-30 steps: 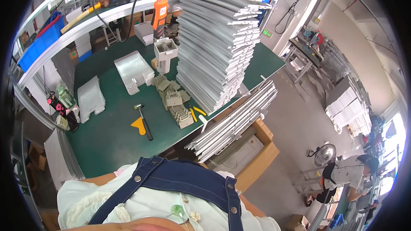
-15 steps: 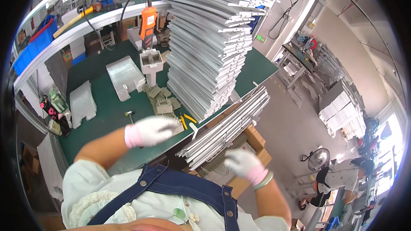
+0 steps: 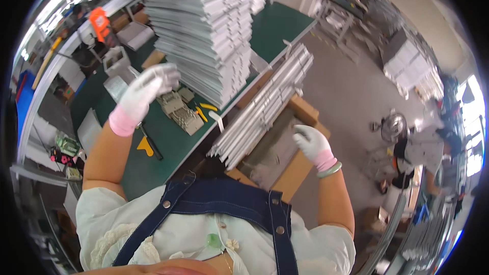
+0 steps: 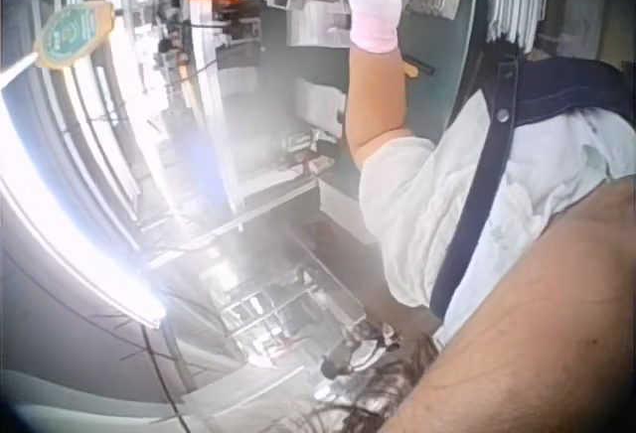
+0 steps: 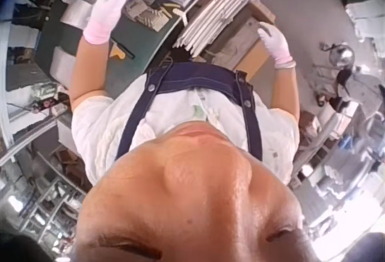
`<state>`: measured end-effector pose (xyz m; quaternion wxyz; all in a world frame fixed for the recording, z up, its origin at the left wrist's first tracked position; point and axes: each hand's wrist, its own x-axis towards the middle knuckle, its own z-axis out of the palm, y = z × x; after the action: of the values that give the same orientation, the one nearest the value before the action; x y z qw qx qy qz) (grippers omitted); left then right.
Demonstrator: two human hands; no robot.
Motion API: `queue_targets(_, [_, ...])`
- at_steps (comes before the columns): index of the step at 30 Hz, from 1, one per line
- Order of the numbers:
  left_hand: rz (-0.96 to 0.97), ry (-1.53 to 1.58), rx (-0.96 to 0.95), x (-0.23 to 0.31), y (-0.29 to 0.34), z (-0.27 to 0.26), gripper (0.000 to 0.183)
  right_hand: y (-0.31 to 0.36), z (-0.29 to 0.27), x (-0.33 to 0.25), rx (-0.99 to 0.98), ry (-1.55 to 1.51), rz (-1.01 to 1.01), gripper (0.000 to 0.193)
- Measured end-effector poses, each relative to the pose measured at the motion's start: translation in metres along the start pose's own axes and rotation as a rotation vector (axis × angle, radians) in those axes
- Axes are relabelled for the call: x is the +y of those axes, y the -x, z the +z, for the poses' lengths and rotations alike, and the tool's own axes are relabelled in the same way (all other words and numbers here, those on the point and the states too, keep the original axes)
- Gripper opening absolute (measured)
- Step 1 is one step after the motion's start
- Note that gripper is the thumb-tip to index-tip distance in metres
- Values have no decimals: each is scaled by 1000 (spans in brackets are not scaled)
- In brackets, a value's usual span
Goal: The person assembles a mesh panel into a white frame using a handheld tool to secure the edges. They then handle a black strap, folding and adjusting it, before moving to a cardboard box to retrieve and stack multiple green plastic components. Finally, the person stacks several completed white mesh panels on the workbench.
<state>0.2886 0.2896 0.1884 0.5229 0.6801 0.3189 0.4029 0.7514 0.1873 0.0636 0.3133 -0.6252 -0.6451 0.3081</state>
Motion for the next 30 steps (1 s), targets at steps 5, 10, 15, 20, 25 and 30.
queue_targets(5, [-134,-933,-407,-163,55,23,38,204,57,161,-762,1047,873,39])
queue_targets(10, [-165,-1140,-380,-281,107,35,47,434,140,175,-734,362,1145,40])
queue_targets(15, [-181,-1254,-260,-333,119,45,65,482,162,176,-687,291,1275,45])
queue_targets(20, [-255,-1276,-309,-352,133,43,75,423,99,193,-391,621,852,57])
queue_targets(25, [-105,-1127,-157,-352,154,29,68,258,79,107,-263,482,963,57])
queue_targets(30, [54,-1001,34,-303,189,43,54,199,66,114,-628,613,773,59])
